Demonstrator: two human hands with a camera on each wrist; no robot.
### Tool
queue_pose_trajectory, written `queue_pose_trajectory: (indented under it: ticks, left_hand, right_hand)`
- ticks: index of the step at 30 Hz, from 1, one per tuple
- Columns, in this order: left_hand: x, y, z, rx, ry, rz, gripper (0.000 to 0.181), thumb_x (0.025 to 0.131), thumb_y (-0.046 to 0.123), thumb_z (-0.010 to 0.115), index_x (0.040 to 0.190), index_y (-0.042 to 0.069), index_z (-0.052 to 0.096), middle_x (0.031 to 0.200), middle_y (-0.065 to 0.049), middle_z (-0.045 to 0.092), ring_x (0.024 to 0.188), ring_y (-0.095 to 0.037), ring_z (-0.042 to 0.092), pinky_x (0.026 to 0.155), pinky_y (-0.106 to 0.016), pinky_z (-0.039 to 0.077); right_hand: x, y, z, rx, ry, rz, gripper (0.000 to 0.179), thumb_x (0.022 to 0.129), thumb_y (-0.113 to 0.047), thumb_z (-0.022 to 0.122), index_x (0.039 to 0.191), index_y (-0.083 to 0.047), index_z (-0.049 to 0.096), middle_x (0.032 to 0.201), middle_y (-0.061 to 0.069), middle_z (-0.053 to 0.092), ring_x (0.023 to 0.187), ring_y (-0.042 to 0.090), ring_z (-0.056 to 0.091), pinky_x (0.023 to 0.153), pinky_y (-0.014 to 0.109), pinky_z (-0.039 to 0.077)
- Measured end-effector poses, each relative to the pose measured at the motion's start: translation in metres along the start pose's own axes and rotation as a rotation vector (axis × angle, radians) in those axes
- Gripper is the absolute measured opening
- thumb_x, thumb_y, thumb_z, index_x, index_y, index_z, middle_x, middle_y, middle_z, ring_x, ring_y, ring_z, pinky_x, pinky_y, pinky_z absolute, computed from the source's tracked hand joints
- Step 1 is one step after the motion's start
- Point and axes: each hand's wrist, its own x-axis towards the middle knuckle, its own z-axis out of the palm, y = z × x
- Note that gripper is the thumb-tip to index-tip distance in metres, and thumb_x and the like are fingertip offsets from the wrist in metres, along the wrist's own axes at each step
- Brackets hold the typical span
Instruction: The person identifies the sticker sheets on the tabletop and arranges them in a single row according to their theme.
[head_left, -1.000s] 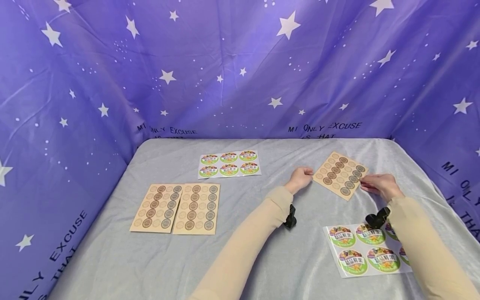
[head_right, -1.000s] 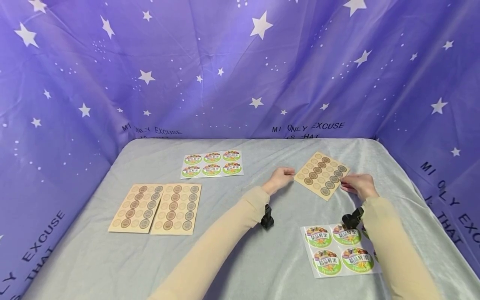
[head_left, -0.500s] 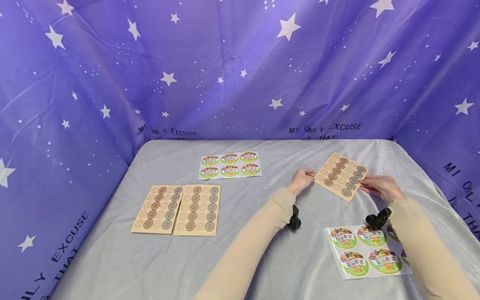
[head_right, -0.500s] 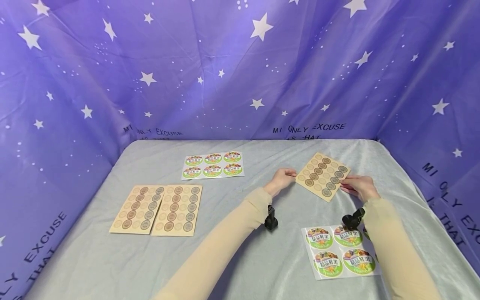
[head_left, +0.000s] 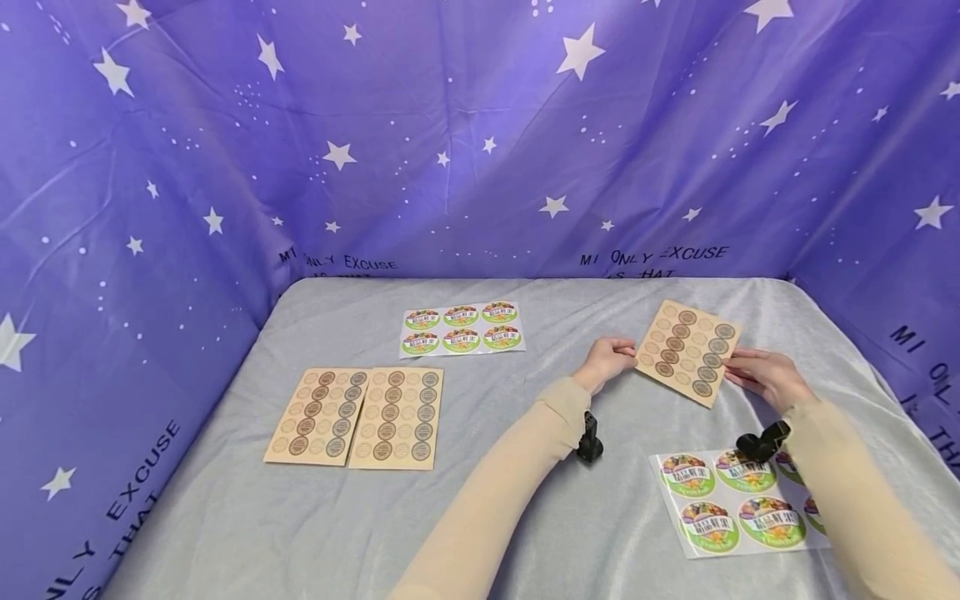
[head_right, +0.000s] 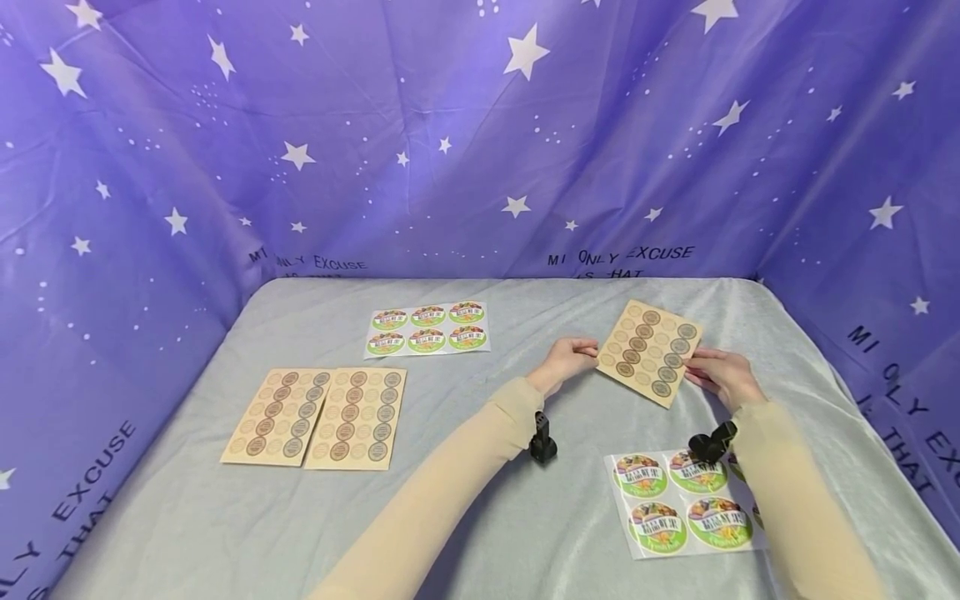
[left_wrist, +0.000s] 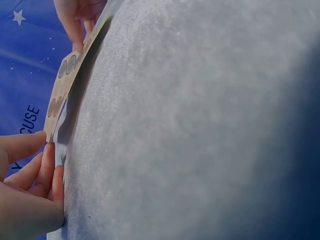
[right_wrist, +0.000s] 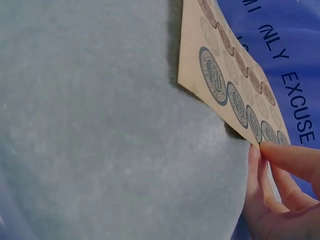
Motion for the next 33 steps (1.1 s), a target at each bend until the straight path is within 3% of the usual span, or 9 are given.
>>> queue_pose_trajectory:
  ticks: [5, 8, 11, 12, 16, 18, 20, 23, 33]
  left_hand:
    - [0.008, -0.005, -0.002, -0.027, -0.043, 0.016, 0.032, 0.076, -0.009, 0.061, 0.107, -0.001, 0.062, 0.080, -0.006, 0.063, 0.072, -0.010, 0.056, 0.062, -0.013, 0.045]
    - [0.013, -0.008, -0.004, -0.060, -0.071, 0.004, 0.034, 0.076, -0.010, 0.061, 0.108, 0.000, 0.062, 0.083, -0.011, 0.064, 0.077, -0.015, 0.059, 0.066, -0.018, 0.048]
    - [0.023, -0.016, -0.007, -0.122, -0.093, -0.006, 0.035, 0.074, -0.011, 0.061, 0.105, 0.004, 0.064, 0.081, -0.011, 0.064, 0.077, -0.018, 0.060, 0.067, -0.023, 0.051]
    - [0.033, -0.027, -0.004, -0.150, -0.102, 0.030, 0.035, 0.073, -0.011, 0.063, 0.103, 0.006, 0.065, 0.077, -0.008, 0.064, 0.073, -0.016, 0.060, 0.064, -0.023, 0.052]
    - [0.038, -0.033, -0.008, -0.253, -0.109, 0.031, 0.035, 0.072, -0.015, 0.061, 0.101, 0.004, 0.066, 0.075, -0.010, 0.063, 0.072, -0.019, 0.062, 0.063, -0.025, 0.053]
    - [0.033, -0.031, -0.011, -0.282, -0.098, 0.032, 0.035, 0.073, -0.015, 0.058, 0.103, 0.002, 0.064, 0.076, -0.011, 0.062, 0.073, -0.020, 0.062, 0.065, -0.027, 0.054]
    - [0.019, -0.017, -0.019, -0.302, -0.082, -0.010, 0.035, 0.075, -0.017, 0.054, 0.106, -0.003, 0.062, 0.078, -0.014, 0.061, 0.074, -0.022, 0.062, 0.068, -0.029, 0.054]
    - [0.010, -0.011, -0.027, -0.330, -0.096, -0.011, 0.035, 0.074, -0.018, 0.054, 0.106, -0.006, 0.061, 0.072, -0.008, 0.058, 0.068, -0.017, 0.059, 0.067, -0.028, 0.054]
    - [0.003, -0.014, -0.044, -0.368, -0.162, -0.036, 0.036, 0.075, -0.018, 0.053, 0.108, -0.007, 0.060, 0.070, -0.002, 0.053, 0.063, -0.010, 0.054, 0.067, -0.025, 0.054]
  right_hand:
    - [-0.003, -0.001, -0.003, 0.140, -0.070, 0.046, 0.029, 0.080, 0.012, 0.054, 0.073, -0.013, 0.067, 0.073, 0.003, 0.067, 0.071, 0.014, 0.064, 0.071, 0.025, 0.053]
    - [-0.004, -0.001, -0.002, 0.186, -0.079, 0.079, 0.027, 0.077, 0.012, 0.059, 0.073, -0.013, 0.068, 0.073, 0.005, 0.067, 0.071, 0.016, 0.064, 0.072, 0.027, 0.053]
    - [-0.004, -0.002, 0.000, 0.196, -0.089, 0.087, 0.026, 0.076, 0.011, 0.061, 0.073, -0.014, 0.067, 0.073, 0.005, 0.066, 0.072, 0.017, 0.064, 0.073, 0.027, 0.053]
    - [-0.005, -0.002, 0.001, 0.208, -0.096, 0.091, 0.026, 0.076, 0.011, 0.060, 0.073, -0.014, 0.067, 0.074, 0.005, 0.066, 0.072, 0.017, 0.064, 0.073, 0.027, 0.053]
    - [-0.005, -0.003, 0.006, 0.263, -0.114, 0.105, 0.026, 0.079, 0.011, 0.056, 0.074, -0.012, 0.067, 0.075, 0.006, 0.066, 0.073, 0.018, 0.064, 0.074, 0.027, 0.053]
    - [-0.006, -0.003, 0.008, 0.302, -0.121, 0.112, 0.027, 0.081, 0.012, 0.053, 0.074, -0.010, 0.068, 0.076, 0.007, 0.066, 0.074, 0.019, 0.064, 0.075, 0.028, 0.052]
    - [-0.008, -0.004, 0.011, 0.325, -0.132, 0.107, 0.028, 0.081, 0.013, 0.052, 0.075, -0.009, 0.068, 0.076, 0.008, 0.066, 0.074, 0.020, 0.064, 0.075, 0.028, 0.052]
    - [-0.010, -0.005, 0.015, 0.340, -0.145, 0.097, 0.029, 0.082, 0.013, 0.050, 0.076, -0.009, 0.069, 0.077, 0.009, 0.066, 0.074, 0.021, 0.064, 0.076, 0.028, 0.052]
    - [-0.013, -0.005, 0.027, 0.356, -0.221, 0.073, 0.030, 0.085, 0.012, 0.046, 0.080, -0.007, 0.068, 0.080, 0.012, 0.066, 0.075, 0.022, 0.064, 0.074, 0.029, 0.053]
